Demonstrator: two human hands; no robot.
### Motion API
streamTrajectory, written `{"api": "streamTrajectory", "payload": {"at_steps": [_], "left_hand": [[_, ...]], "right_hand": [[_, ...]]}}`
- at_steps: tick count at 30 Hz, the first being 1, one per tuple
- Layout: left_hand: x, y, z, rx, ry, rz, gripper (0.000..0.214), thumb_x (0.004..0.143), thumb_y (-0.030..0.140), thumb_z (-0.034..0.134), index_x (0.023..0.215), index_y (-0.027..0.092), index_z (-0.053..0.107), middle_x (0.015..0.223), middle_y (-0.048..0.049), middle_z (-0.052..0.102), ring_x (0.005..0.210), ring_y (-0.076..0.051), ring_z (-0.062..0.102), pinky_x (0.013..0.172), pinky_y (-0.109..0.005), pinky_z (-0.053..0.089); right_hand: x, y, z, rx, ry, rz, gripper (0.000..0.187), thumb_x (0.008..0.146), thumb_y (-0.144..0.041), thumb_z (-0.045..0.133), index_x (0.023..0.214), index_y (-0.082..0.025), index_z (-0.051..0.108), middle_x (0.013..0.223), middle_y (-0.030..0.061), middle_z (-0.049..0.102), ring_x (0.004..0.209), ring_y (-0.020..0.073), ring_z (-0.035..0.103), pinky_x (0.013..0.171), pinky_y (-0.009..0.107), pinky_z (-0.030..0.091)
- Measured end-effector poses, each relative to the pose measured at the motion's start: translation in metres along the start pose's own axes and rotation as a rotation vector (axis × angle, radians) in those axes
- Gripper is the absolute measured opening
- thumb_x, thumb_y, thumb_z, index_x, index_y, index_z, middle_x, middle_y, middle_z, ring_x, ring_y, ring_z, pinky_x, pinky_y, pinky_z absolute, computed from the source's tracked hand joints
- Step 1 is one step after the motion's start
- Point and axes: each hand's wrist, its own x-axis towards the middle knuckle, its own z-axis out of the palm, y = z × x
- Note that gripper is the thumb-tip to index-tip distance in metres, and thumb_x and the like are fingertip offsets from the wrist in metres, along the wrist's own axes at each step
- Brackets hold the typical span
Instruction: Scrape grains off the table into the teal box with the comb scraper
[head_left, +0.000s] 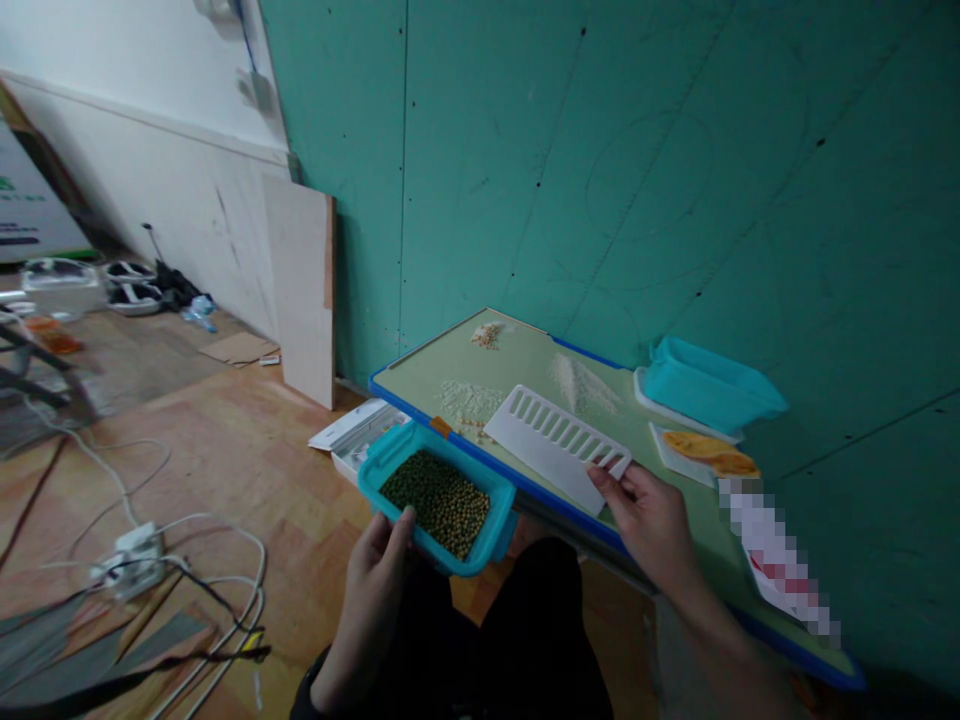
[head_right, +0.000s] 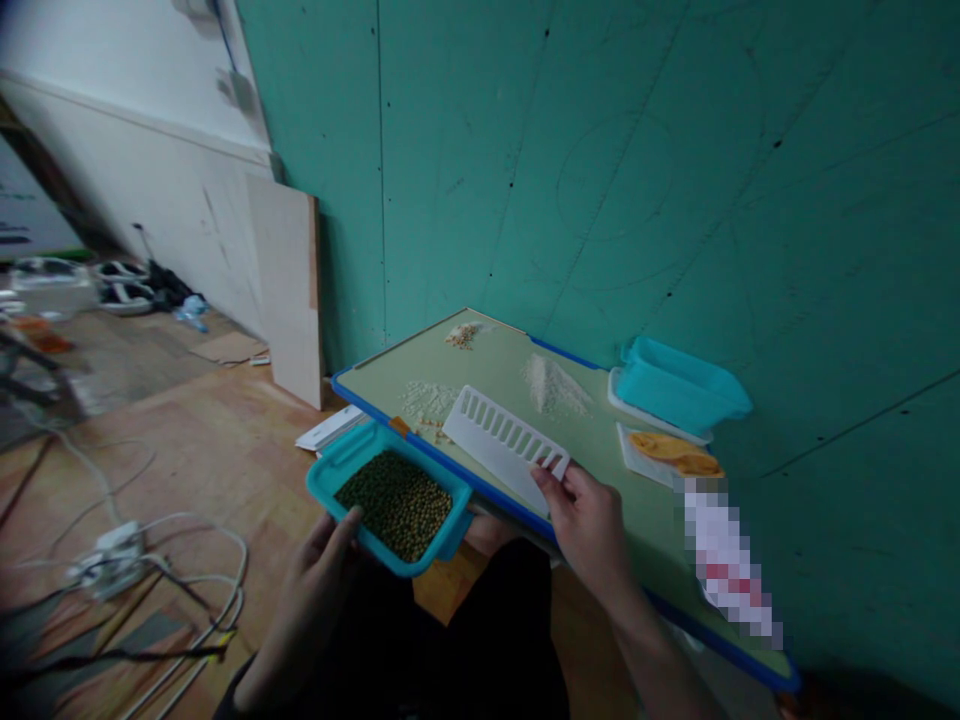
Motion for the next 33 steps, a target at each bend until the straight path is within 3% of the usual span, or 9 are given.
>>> {"api": "streamTrajectory", "payload": {"at_steps": [9, 18, 23, 28, 33], "left_hand": [[0.003, -0.004, 0.002, -0.062, -0.004, 0.008, 0.041, 0.071, 0.046, 0.077, 0.099, 0.017, 0.069, 0.067, 0.0033, 0.061, 0.063, -0.014, 0.056, 0.057, -0.023, 0.047], [-0.004, 0.012, 0.01, -0.074, -0.002, -0.037, 0.041, 0.064, 0.05, 0.08, 0.082, 0.016, 0.068, 0.068, 0.0009, 0.067, 0.061, -0.015, 0.059, 0.056, -0.025, 0.051], [-0.002, 0.005, 0.004, -0.028, 0.009, 0.013, 0.04, 0.069, 0.049, 0.078, 0.093, 0.018, 0.069, 0.079, -0.0002, 0.069, 0.071, -0.017, 0.062, 0.065, -0.027, 0.053], [0.002, 0.001, -0.001, -0.014, 0.017, 0.024, 0.034, 0.069, 0.048, 0.077, 0.081, 0.018, 0.067, 0.062, 0.0038, 0.059, 0.062, -0.016, 0.056, 0.057, -0.024, 0.048], [0.003, 0.005, -0.001, -0.002, 0.013, 0.014, 0.038, 0.068, 0.051, 0.077, 0.079, 0.017, 0.067, 0.063, 0.0026, 0.061, 0.057, -0.014, 0.053, 0.052, -0.023, 0.046]], "right_hand": [[0.002, -0.004, 0.008, 0.007, -0.006, -0.017, 0.036, 0.088, -0.049, 0.057, 0.089, -0.016, 0.071, 0.073, 0.0043, 0.073, 0.066, 0.0184, 0.067, 0.06, 0.024, 0.048], [0.005, -0.014, 0.013, 0.002, -0.026, -0.057, 0.035, 0.089, -0.048, 0.057, 0.087, -0.015, 0.071, 0.069, 0.0038, 0.072, 0.061, 0.0171, 0.065, 0.057, 0.023, 0.046], [0.006, -0.017, 0.015, 0.02, -0.04, -0.062, 0.036, 0.089, -0.048, 0.056, 0.085, -0.015, 0.07, 0.068, 0.0032, 0.071, 0.06, 0.0165, 0.064, 0.056, 0.023, 0.046], [0.009, -0.019, 0.021, 0.019, -0.039, -0.088, 0.035, 0.089, -0.048, 0.056, 0.087, -0.016, 0.071, 0.073, 0.0042, 0.073, 0.064, 0.0183, 0.068, 0.058, 0.024, 0.048], [0.012, -0.024, 0.026, 0.038, -0.065, -0.102, 0.034, 0.09, -0.047, 0.056, 0.09, -0.017, 0.072, 0.078, 0.0047, 0.075, 0.071, 0.02, 0.07, 0.063, 0.025, 0.05]]}}
